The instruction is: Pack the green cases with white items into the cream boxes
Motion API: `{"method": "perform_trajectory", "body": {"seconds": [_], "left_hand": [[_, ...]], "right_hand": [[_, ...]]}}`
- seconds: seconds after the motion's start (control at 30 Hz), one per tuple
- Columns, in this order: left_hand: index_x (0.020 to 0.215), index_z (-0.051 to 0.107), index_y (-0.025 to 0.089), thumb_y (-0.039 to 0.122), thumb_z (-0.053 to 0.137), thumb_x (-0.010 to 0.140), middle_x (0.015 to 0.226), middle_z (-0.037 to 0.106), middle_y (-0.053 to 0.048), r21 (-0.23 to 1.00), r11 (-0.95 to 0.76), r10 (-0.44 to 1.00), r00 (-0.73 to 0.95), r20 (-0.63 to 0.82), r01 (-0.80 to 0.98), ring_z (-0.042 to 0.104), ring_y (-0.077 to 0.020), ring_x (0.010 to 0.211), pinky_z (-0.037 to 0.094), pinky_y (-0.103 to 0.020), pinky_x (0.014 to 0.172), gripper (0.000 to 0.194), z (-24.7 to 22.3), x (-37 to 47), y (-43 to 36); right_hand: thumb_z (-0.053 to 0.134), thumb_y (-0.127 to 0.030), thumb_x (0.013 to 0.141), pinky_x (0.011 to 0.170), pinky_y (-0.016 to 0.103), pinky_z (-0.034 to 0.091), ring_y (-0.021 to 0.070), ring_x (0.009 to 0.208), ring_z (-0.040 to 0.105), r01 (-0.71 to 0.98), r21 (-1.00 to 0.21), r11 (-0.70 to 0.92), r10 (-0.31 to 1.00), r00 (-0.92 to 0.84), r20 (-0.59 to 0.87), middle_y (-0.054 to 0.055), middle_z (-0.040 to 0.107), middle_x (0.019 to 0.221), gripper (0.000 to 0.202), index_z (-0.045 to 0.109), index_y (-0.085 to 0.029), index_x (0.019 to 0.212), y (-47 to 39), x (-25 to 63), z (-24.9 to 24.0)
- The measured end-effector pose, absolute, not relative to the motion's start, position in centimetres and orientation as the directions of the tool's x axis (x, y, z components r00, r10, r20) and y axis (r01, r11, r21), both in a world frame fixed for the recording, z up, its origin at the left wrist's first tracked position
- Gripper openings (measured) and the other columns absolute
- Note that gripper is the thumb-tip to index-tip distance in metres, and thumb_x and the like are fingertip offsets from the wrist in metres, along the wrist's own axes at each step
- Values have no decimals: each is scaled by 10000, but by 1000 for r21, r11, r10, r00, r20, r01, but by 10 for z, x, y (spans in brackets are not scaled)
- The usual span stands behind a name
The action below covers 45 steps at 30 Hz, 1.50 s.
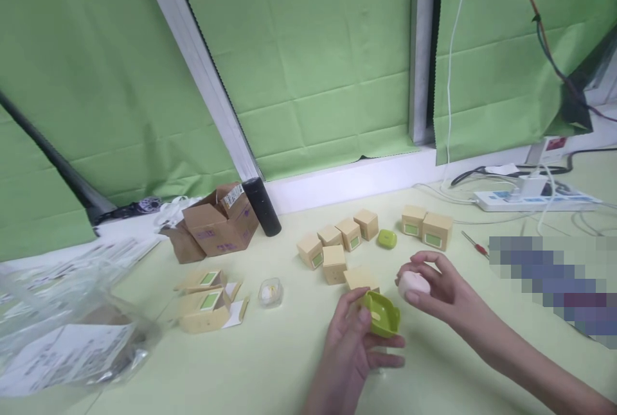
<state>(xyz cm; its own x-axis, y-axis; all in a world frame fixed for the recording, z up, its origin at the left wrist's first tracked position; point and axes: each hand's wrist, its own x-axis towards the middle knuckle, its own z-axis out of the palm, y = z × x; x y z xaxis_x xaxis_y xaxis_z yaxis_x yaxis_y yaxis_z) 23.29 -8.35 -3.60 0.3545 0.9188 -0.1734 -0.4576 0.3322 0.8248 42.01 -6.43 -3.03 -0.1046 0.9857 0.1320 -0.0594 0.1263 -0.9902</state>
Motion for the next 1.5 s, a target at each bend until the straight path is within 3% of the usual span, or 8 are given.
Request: {"method": "perform_trajectory", "body": {"seconds": [0.2, 0.4, 0.53, 0.63, 0.87, 1.07, 1.3, 1.5], "left_hand": [[1051, 472, 175, 279, 692, 743, 1023, 633, -100, 784, 323, 904, 417, -90, -531, 638, -193, 864, 456, -380, 837, 393, -41, 240, -87], [1037, 503, 172, 228, 622, 768, 918, 637, -63, 742, 340, 881, 471, -37, -578, 598, -145, 801, 469, -348, 768, 300, -48, 242, -87], [1008, 496, 183, 271, 636, 766, 920, 624, -52, 735, 330, 892, 451, -36, -593, 599, -155, 848, 475, -346, 775, 293, -54, 243, -87], [994, 471, 183, 349, 647, 775, 879, 614, -45, 763, 351, 882, 466, -74, -543, 608, -131, 740, 505, -311, 679, 327, -56, 243, -87], [910, 448, 172, 439, 668, 730, 730, 615, -31, 799, 334, 879, 471, -73, -500, 562, -102, 561, 450, -214, 469, 390, -61, 244, -86], [874, 455, 190, 383, 708, 663, 747, 594, -12, 736, 382, 887, 445, -122, -559, 587, -141, 661, 385, -229, 547, 382, -70, 251, -87], [733, 535, 194, 236, 722, 455, 853, 559, -30, 577, 407, 890, 451, -73, -708, 512, -190, 840, 374, -295, 747, 338, -68, 264, -91], [745, 561, 182, 285, 634, 583, 805, 530, -24, 551, 461, 863, 497, -94, -695, 485, -174, 780, 369, -292, 700, 206, -59, 260, -96]], "right_hand": [[658, -360, 780, 842, 348, 524, 231, 997, 599, 93, -928, 361, 916, -222, 334, 69, 630, 1070, 303, 631, -269, 1067, -75, 414, -33], [537, -262, 880, 876, 334, 505, 218, 1066, 557, 293, -755, 587, 786, -431, 444, 59, 594, 1128, 414, 499, -349, 1283, -81, 411, -36], [505, -224, 897, 880, 321, 495, 207, 1084, 529, 332, -704, 627, 752, -493, 438, 63, 574, 1146, 477, 409, -345, 1348, -82, 409, -38], [537, -209, 877, 881, 327, 493, 212, 1080, 531, 324, -666, 672, 716, -512, 474, 62, 579, 1158, 528, 378, -340, 1363, -82, 410, -41], [582, -120, 820, 797, 325, 514, 215, 974, 579, 298, -614, 731, 671, -483, 563, 56, 630, 1057, 523, 452, -322, 1285, -82, 409, -36], [530, -35, 735, 750, 349, 500, 225, 892, 577, 354, -543, 761, 648, -428, 630, 66, 634, 973, 580, 484, -286, 1256, -85, 397, -40], [541, -54, 722, 790, 363, 488, 226, 876, 571, 325, -544, 774, 631, -475, 613, 55, 659, 949, 434, 547, -268, 1099, -90, 392, -37], [535, -81, 756, 795, 327, 489, 212, 909, 594, 321, -565, 760, 641, -514, 570, 51, 661, 987, 422, 522, -273, 1131, -92, 391, -36]]}}
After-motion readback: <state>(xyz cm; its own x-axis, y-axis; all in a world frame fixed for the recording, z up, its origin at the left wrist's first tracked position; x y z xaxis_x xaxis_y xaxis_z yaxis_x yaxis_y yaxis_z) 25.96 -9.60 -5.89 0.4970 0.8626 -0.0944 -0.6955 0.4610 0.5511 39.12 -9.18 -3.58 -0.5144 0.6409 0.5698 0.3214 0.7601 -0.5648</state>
